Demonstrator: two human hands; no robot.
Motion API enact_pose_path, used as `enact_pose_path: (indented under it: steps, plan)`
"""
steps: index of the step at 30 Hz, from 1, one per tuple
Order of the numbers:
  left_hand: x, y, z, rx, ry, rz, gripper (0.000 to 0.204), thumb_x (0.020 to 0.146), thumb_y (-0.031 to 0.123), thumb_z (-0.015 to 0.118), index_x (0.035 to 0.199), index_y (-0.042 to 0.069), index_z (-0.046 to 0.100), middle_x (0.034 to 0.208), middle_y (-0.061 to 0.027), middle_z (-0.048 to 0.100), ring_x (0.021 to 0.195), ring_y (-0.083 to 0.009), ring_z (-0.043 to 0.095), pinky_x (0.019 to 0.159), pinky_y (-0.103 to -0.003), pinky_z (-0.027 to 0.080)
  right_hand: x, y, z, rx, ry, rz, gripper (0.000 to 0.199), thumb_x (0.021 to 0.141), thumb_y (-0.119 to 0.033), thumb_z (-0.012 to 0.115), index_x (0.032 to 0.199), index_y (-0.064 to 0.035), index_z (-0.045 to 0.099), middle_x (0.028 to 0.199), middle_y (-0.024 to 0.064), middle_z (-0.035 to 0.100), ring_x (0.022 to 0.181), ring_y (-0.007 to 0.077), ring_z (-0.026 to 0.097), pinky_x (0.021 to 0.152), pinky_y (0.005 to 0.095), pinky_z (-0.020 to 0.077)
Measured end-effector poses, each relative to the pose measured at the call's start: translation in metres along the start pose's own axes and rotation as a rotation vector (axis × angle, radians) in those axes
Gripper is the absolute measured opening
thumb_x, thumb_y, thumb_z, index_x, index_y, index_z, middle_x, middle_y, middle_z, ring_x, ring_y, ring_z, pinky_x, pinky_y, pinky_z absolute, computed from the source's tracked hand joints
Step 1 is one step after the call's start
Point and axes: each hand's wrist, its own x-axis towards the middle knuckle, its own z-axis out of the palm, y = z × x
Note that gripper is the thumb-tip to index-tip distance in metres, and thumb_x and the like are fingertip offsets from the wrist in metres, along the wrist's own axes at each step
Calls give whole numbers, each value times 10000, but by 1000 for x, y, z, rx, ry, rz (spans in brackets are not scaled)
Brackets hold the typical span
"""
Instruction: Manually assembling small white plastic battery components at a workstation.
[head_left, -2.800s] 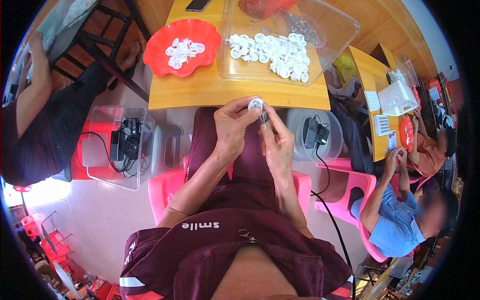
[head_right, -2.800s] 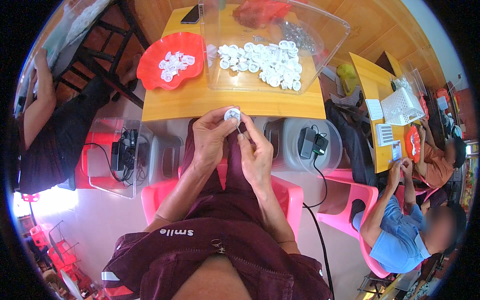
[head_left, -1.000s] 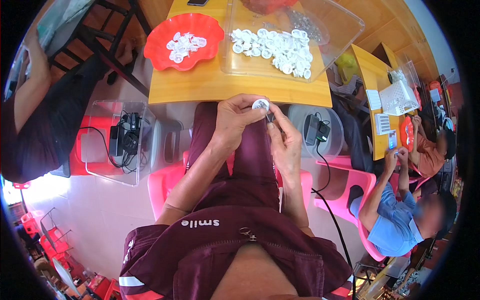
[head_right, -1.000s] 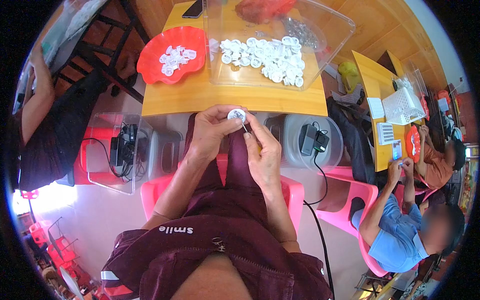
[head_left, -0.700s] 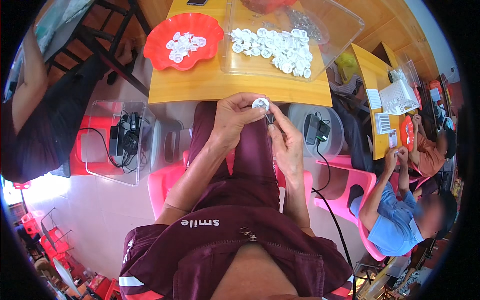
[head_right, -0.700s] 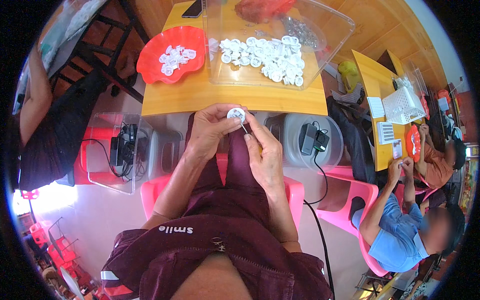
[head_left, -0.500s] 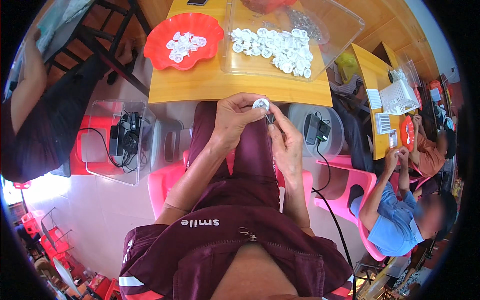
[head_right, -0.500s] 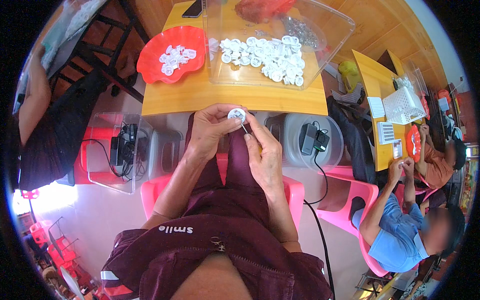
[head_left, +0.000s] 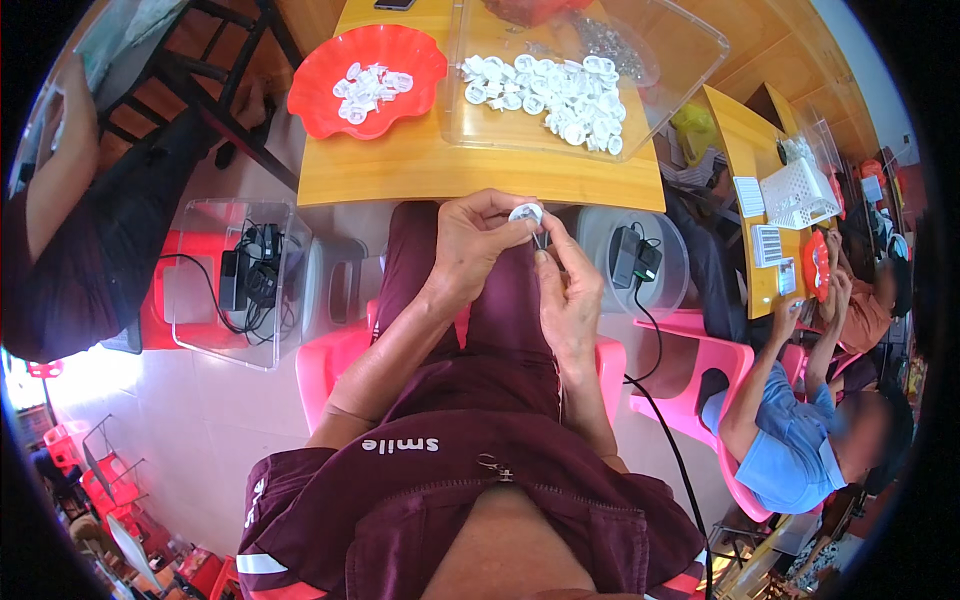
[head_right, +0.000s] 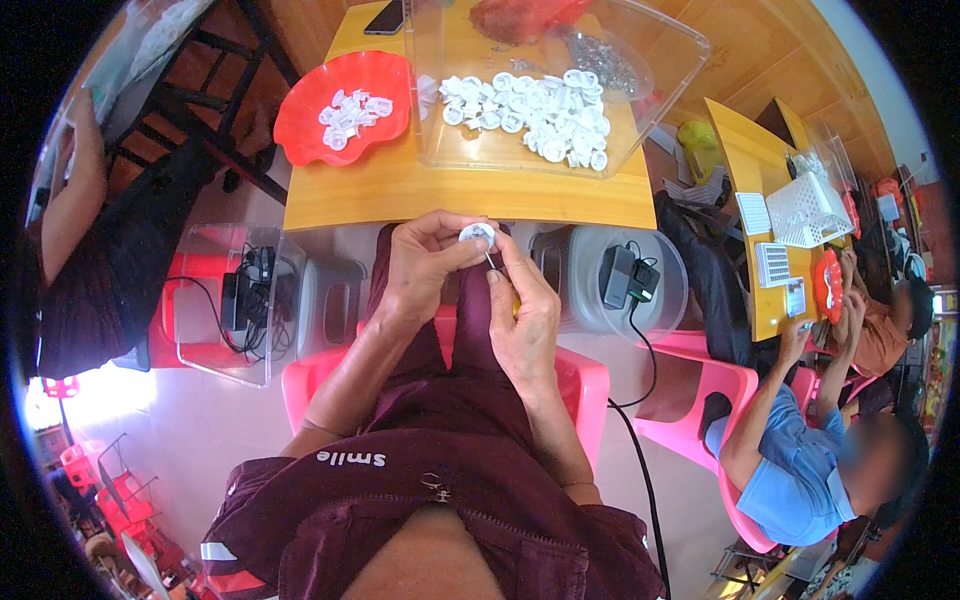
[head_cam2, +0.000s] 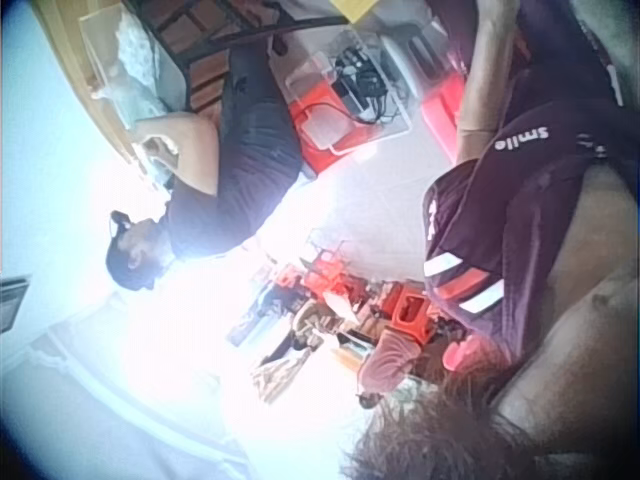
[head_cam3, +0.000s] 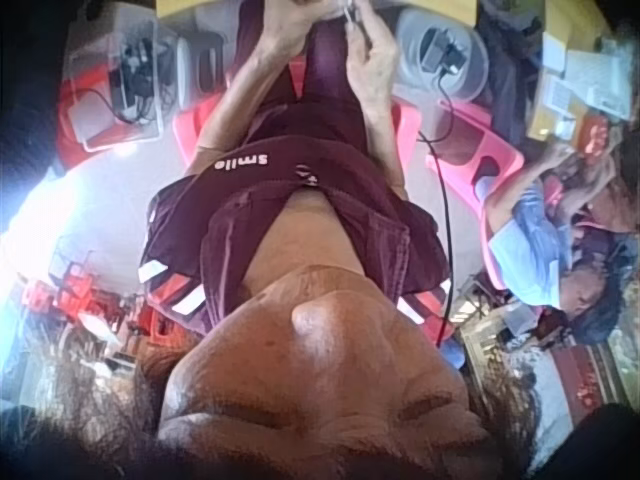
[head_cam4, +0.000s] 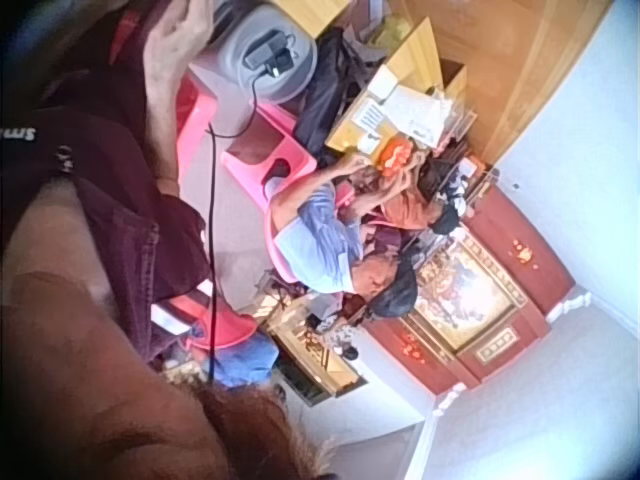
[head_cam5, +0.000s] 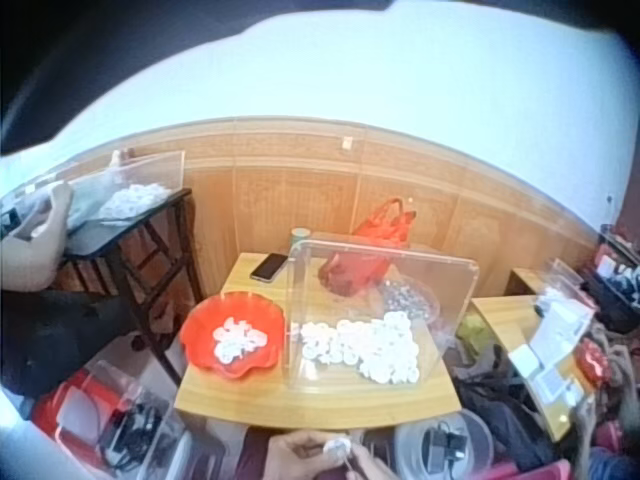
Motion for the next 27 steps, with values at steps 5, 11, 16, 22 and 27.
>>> enact_pose_path:
  steps: [5, 11, 16, 22, 27]
  plan:
    - [1, 1, 1, 37, 28, 7, 217, 760, -69, 648, 974, -34, 637, 903, -111, 669, 818, -157, 654, 741, -248, 527, 4, -6, -2, -62, -8, 5, 375, 837, 47, 517, 1210, 10, 532, 1068, 171, 621, 1001, 238, 604, 865, 297, 448]
    - [1, 8, -1, -37, 11, -109, 231, 760, -52, 655, 988, -19, 635, 902, -107, 672, 820, -159, 653, 730, -249, 524, 6, -2, -14, -2, -117, 62, 403, 838, 47, 506, 1237, -8, 520, 1144, 180, 598, 1060, 248, 583, 909, 302, 428]
    - [1, 8, 2, -6, 2, -96, 228, 760, -45, 661, 985, -15, 637, 904, -106, 673, 815, -156, 651, 721, -248, 524, 5, -5, -12, -19, -85, 34, 400, 843, 44, 509, 1237, -17, 522, 1138, 180, 599, 1056, 253, 586, 902, 307, 433]
    - [-1, 6, 5, 28, 9, -49, 212, 764, -38, 664, 974, -24, 641, 899, -103, 674, 813, -153, 651, 728, -249, 523, 4, -4, -10, -9, -55, 32, 383, 848, 33, 516, 1228, -18, 529, 1073, 175, 612, 987, 243, 604, 851, 300, 449]
    - [-1, 5, 5, 54, -3, -70, 209, 769, -22, 668, 976, -21, 644, 913, -99, 675, 826, -147, 650, 743, -250, 519, 3, 1, -10, 29, -31, 3, 383, 849, 30, 518, 1228, -16, 528, 1046, 169, 620, 954, 238, 610, 828, 296, 455]
